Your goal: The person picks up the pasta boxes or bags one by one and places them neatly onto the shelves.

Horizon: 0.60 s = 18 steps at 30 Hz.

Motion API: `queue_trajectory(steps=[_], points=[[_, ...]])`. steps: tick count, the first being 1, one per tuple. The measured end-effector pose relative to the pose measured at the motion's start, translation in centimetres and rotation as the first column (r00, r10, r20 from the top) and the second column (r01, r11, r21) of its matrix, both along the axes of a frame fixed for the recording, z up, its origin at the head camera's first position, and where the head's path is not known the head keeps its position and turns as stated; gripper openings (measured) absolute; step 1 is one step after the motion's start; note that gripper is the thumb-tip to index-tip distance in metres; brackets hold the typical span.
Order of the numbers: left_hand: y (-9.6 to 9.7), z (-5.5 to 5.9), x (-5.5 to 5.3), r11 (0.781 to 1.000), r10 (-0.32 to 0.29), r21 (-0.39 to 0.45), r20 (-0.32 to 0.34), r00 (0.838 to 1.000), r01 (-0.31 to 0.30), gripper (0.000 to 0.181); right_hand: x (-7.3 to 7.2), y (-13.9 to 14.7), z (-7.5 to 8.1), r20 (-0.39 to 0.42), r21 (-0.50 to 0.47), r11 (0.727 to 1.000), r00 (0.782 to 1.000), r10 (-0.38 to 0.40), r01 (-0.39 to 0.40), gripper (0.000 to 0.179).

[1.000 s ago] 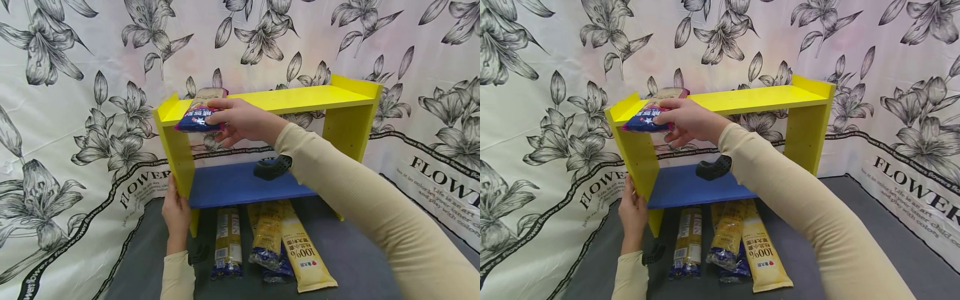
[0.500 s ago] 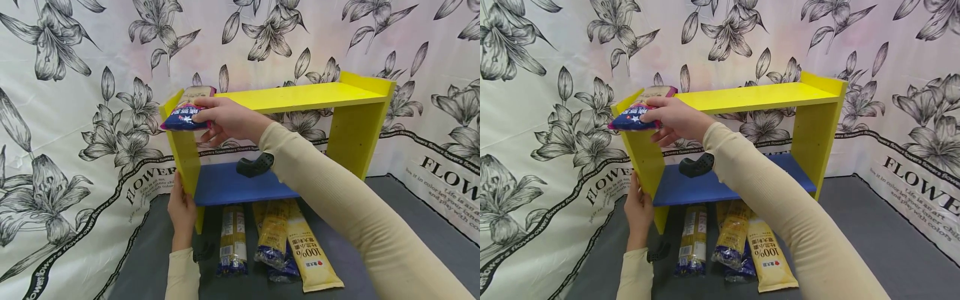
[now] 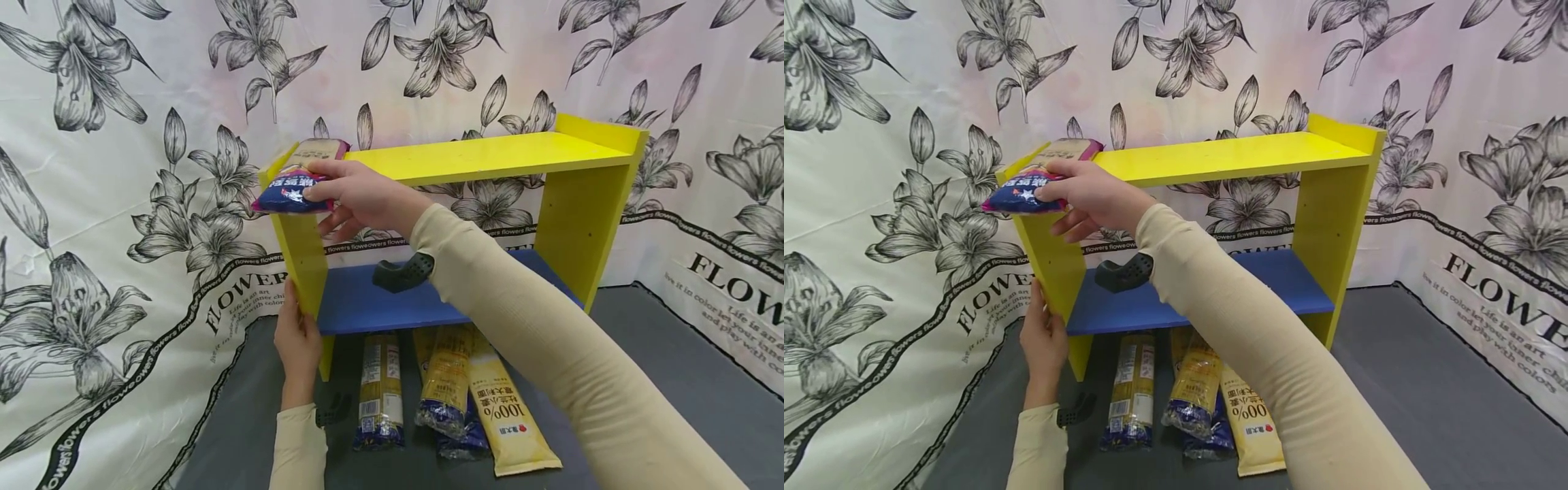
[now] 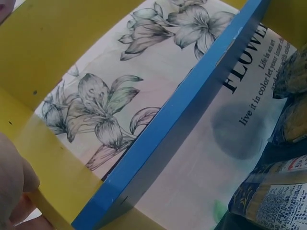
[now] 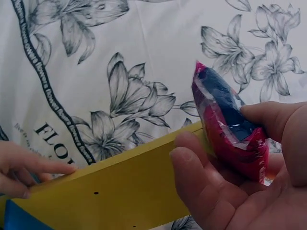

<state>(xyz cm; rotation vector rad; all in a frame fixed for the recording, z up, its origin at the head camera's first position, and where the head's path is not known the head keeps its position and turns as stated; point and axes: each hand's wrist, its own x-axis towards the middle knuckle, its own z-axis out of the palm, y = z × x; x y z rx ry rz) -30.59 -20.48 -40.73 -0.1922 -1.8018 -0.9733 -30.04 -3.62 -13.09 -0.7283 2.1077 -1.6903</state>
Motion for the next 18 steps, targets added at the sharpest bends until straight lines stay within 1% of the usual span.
queue_trajectory(steps=[4,9,11,14,16,18], points=[[0.1,0.1,0.1,1.0,-0.003,0.003,0.001,1.0,0.003,0.066,0.3,-0.3,-0.1,-0.035,0.025,0.999,0.999,-0.022,0.023,0.062],[0.1,-0.1,0.0,1.0,-0.017,-0.003,0.012,1.0,0.017,0.067,0.6,-0.3,-0.1,-0.07,0.082,0.996,0.997,-0.035,0.041,0.063],[-0.1,-0.2,0.0,1.0,-0.014,-0.01,0.016,1.0,0.015,0.069,0.9,0.1,0.0,-0.099,0.116,0.992,0.994,-0.044,0.056,0.066],[-0.3,-0.3,-0.1,1.0,-0.008,-0.017,0.01,1.0,0.008,0.07,1.7,1.3,0.1,-0.163,0.164,0.983,0.985,-0.058,0.085,0.072],[-0.3,-0.3,-0.2,1.0,-0.003,-0.023,0.0,1.0,0.003,0.071,2.5,2.7,0.2,-0.211,0.194,0.973,0.974,-0.08,0.122,0.075],[-0.4,-0.2,-0.3,0.999,-0.003,-0.032,-0.013,1.0,0.003,0.07,3.2,4.4,0.2,-0.256,0.21,0.966,0.962,-0.096,0.152,0.073]])
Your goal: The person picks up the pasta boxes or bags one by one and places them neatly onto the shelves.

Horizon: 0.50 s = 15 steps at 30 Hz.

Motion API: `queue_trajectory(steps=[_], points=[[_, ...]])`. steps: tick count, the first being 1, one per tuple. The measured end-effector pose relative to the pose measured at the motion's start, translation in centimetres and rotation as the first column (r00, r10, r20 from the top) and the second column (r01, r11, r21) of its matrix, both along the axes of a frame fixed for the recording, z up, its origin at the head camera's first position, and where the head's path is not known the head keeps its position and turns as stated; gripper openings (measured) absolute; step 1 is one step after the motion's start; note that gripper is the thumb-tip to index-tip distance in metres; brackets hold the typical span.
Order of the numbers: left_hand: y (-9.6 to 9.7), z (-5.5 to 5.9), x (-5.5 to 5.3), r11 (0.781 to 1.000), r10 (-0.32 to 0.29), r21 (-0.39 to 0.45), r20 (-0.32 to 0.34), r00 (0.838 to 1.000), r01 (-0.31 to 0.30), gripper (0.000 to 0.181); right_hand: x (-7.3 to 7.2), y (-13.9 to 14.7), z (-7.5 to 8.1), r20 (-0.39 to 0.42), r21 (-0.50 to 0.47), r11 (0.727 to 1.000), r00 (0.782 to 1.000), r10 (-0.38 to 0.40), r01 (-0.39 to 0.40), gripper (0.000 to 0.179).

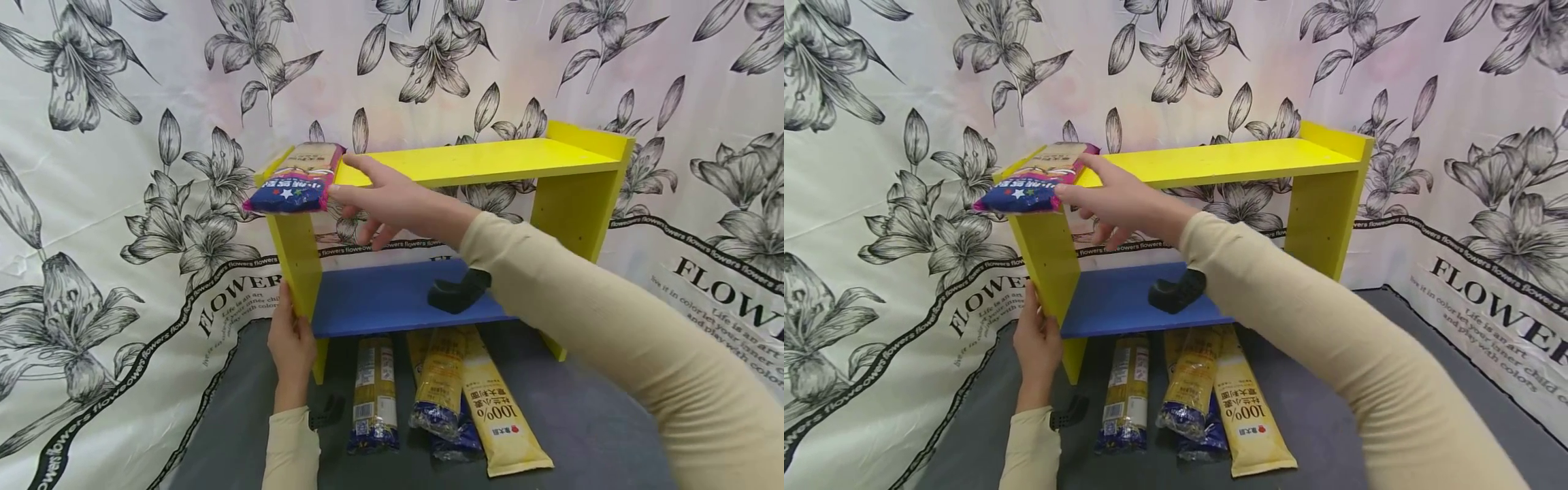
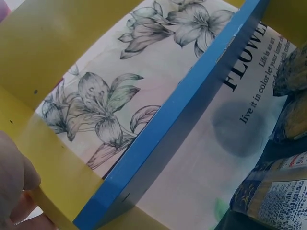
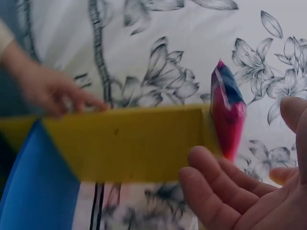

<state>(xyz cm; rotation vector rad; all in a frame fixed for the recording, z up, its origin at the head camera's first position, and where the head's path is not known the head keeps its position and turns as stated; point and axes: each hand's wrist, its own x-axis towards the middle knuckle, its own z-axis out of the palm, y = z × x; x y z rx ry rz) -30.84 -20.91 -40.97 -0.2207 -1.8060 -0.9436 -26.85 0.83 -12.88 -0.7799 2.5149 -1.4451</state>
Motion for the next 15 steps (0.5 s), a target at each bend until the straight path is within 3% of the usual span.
queue_trajectory(steps=[3,7,11,15], points=[[0.1,-0.1,0.0,1.0,0.003,-0.009,-0.008,1.0,-0.003,0.069,1.1,3.5,-0.4,-0.047,0.043,0.998,0.998,-0.042,0.044,0.065],[0.0,0.0,-0.2,1.0,0.013,-0.012,-0.015,1.0,-0.014,0.068,2.3,9.3,-2.3,-0.098,0.133,0.987,0.992,-0.075,0.088,0.052],[-0.1,0.1,-0.2,1.0,0.021,-0.018,-0.021,1.0,-0.022,0.069,2.8,14.4,-5.5,-0.074,0.183,0.976,0.992,-0.105,0.116,0.046],[0.1,0.2,0.0,1.0,0.029,-0.004,-0.003,1.0,-0.029,0.067,3.0,18.6,-10.0,0.025,0.178,0.977,0.992,-0.126,0.12,0.047]])
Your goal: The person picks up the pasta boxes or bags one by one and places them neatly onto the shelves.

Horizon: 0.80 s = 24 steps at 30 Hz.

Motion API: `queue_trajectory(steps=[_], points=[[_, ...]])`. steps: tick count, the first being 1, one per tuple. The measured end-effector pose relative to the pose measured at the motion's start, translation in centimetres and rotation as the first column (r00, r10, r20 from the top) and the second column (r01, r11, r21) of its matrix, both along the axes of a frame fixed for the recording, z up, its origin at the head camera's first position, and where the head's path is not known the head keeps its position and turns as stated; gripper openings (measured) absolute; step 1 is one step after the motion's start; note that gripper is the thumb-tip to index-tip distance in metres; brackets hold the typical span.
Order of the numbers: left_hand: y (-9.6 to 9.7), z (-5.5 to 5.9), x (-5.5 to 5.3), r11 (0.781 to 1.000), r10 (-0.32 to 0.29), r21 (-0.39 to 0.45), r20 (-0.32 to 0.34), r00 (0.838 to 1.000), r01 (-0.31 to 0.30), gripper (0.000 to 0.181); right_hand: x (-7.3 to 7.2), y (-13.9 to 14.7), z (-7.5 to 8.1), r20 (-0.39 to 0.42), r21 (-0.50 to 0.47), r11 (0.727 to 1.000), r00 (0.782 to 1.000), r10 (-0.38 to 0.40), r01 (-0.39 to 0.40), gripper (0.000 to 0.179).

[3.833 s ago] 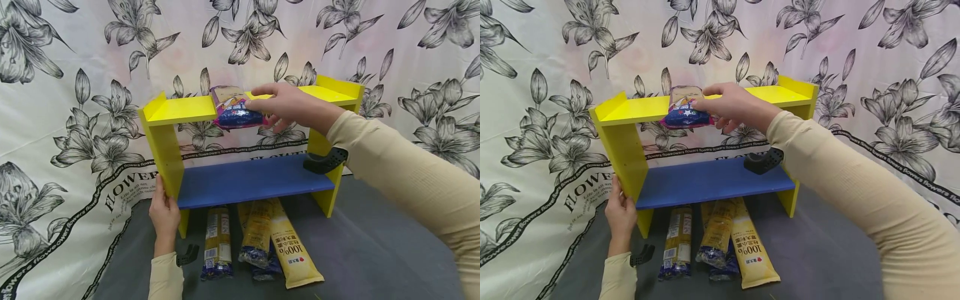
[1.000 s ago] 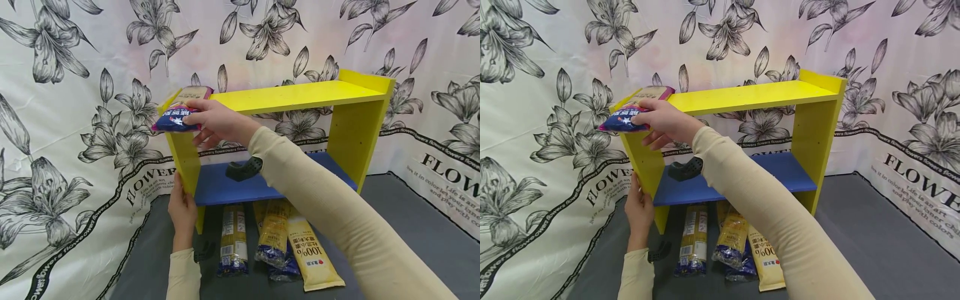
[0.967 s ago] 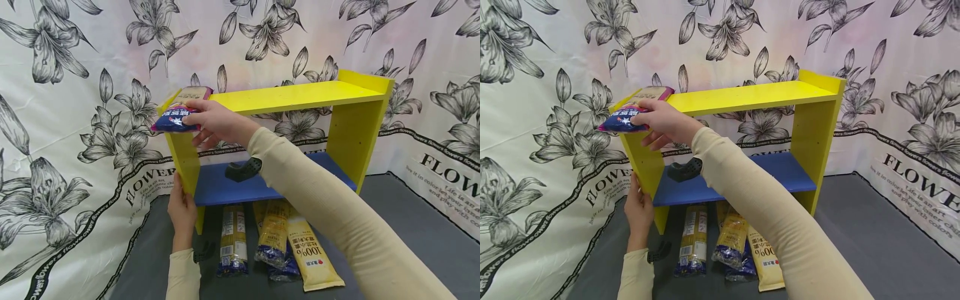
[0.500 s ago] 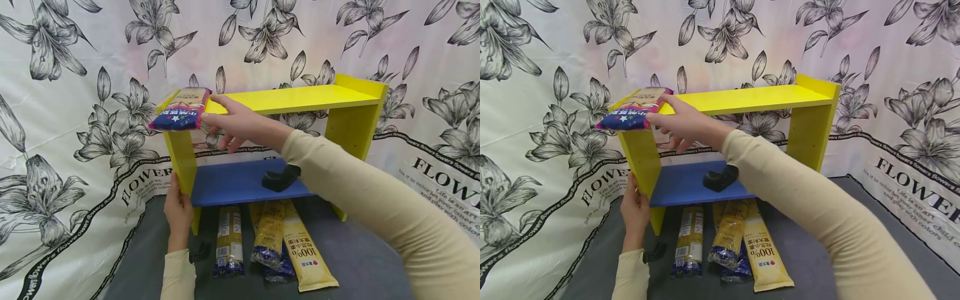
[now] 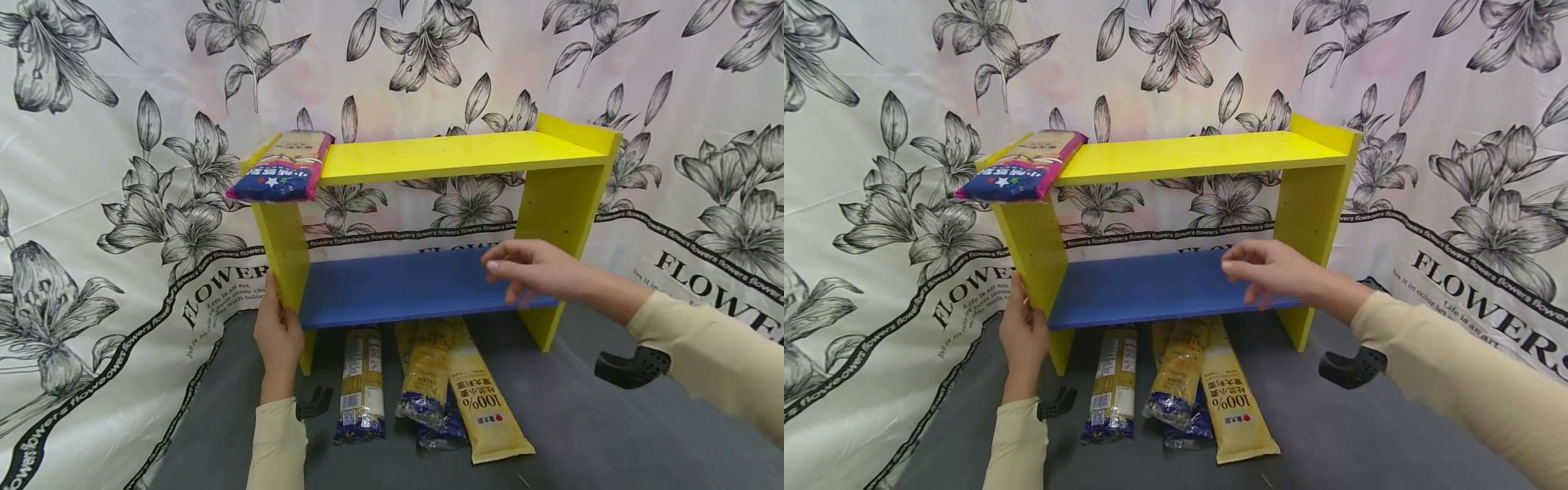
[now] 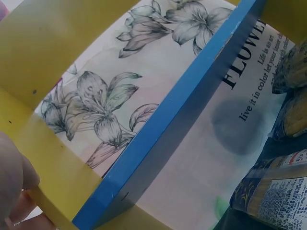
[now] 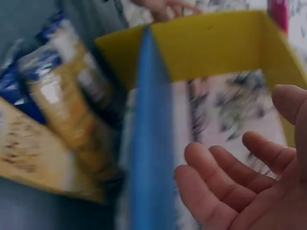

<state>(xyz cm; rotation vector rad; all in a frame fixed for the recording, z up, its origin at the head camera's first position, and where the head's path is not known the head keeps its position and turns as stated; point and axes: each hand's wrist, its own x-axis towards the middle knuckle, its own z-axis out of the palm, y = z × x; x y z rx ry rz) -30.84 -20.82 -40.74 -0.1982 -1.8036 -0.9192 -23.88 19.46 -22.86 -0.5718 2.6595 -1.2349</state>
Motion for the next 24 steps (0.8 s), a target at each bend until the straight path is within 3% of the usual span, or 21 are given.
queue_trajectory(steps=[7,14,19,24], points=[[0.0,0.0,0.2,1.0,-0.022,0.021,0.037,0.999,0.021,0.067,0.6,4.4,-9.2,0.186,-0.078,0.997,0.982,0.015,0.0,0.06],[-0.2,-0.1,0.2,0.999,-0.022,0.027,0.036,0.999,0.021,0.068,1.0,4.1,-17.2,0.308,-0.124,0.988,0.95,-0.045,0.087,0.072],[0.0,-0.1,0.1,0.999,-0.016,0.042,0.037,0.999,0.014,0.068,1.0,2.5,-20.4,0.319,-0.131,0.982,0.944,-0.088,0.136,0.073],[0.1,-0.1,0.1,0.999,-0.021,0.037,0.026,0.999,0.02,0.068,0.9,1.2,-21.7,0.216,-0.029,0.98,0.958,-0.189,0.199,0.074]])
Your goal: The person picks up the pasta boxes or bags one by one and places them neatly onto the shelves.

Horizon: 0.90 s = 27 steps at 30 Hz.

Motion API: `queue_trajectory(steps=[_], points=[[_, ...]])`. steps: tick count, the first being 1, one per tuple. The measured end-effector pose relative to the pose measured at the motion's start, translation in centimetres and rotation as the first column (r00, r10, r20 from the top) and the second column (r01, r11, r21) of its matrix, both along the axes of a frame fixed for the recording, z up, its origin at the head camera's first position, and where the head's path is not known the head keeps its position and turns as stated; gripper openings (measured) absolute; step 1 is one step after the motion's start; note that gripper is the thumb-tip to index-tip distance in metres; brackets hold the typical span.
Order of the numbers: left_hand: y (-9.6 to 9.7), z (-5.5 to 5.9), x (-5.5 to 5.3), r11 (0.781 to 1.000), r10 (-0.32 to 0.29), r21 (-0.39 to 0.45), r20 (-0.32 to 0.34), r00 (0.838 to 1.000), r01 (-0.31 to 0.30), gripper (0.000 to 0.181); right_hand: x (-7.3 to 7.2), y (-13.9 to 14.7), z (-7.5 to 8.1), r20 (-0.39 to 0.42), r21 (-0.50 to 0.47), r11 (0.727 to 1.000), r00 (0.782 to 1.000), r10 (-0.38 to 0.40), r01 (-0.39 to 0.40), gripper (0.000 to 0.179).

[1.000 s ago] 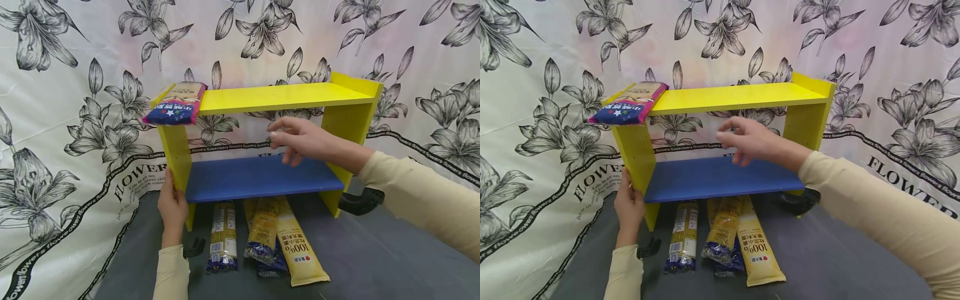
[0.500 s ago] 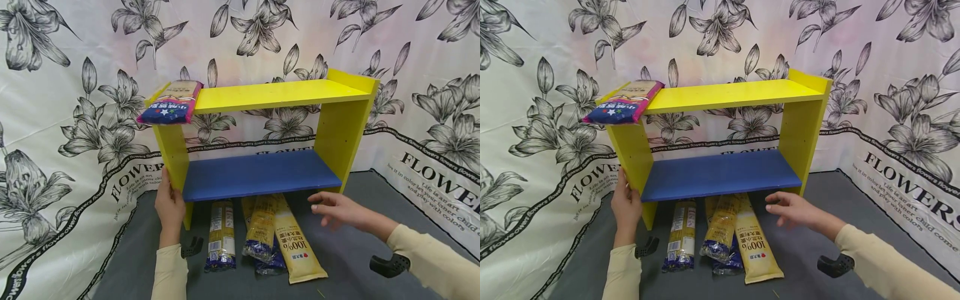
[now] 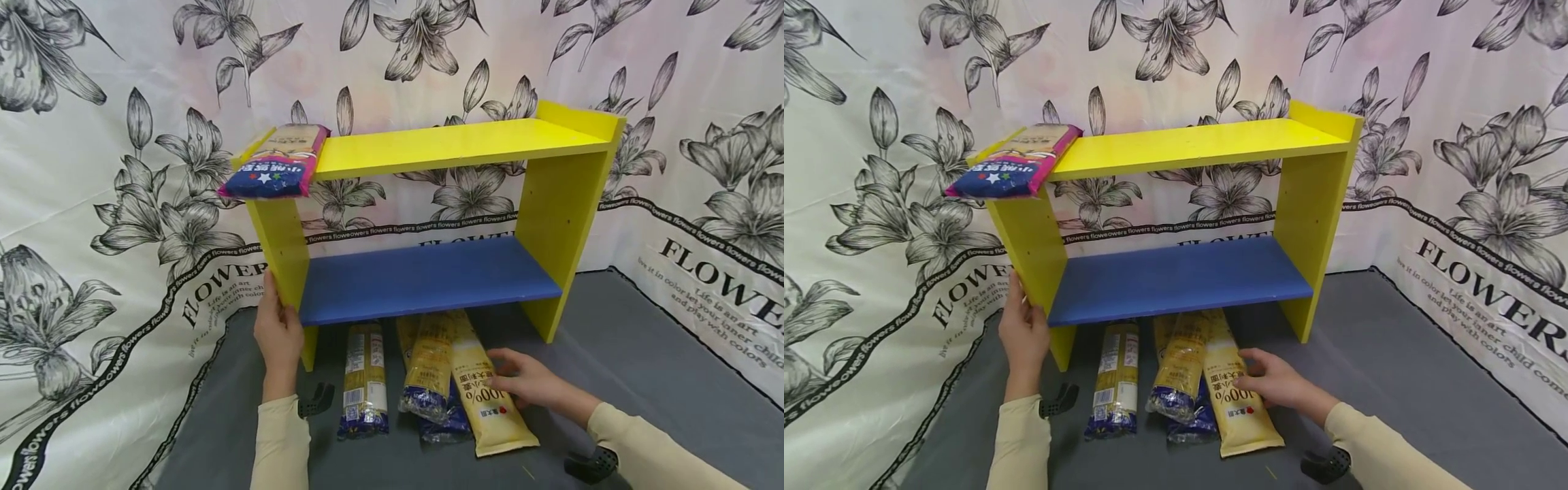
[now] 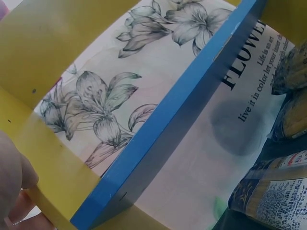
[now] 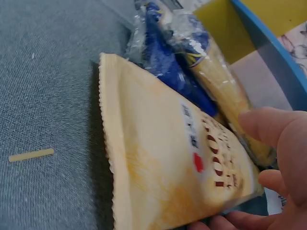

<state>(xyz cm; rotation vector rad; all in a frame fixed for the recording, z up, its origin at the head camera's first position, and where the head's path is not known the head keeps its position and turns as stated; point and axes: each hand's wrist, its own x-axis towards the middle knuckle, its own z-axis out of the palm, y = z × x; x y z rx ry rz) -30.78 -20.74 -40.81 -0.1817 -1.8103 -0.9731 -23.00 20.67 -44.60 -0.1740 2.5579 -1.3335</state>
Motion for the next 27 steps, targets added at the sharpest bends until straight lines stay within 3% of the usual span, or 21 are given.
queue_trajectory(steps=[4,8,14,27], points=[[0.0,0.2,-0.1,1.0,-0.004,-0.011,-0.003,1.0,0.004,0.066,-0.4,-0.9,-0.2,-0.095,0.137,0.991,0.995,0.018,-0.005,0.076],[-0.3,0.3,0.0,1.0,0.003,-0.012,-0.009,1.0,-0.003,0.066,-1.0,-2.2,0.0,-0.102,0.202,0.979,0.994,0.043,-0.022,0.081],[-0.4,0.3,0.3,1.0,-0.003,0.009,0.001,1.0,0.003,0.065,-1.8,-3.6,0.5,-0.079,0.265,0.963,0.995,0.066,-0.042,0.087],[0.1,0.5,0.2,1.0,-0.007,0.029,0.073,0.997,0.005,0.062,-2.5,-4.4,1.4,0.084,0.318,0.947,0.996,0.016,-0.041,0.085]])
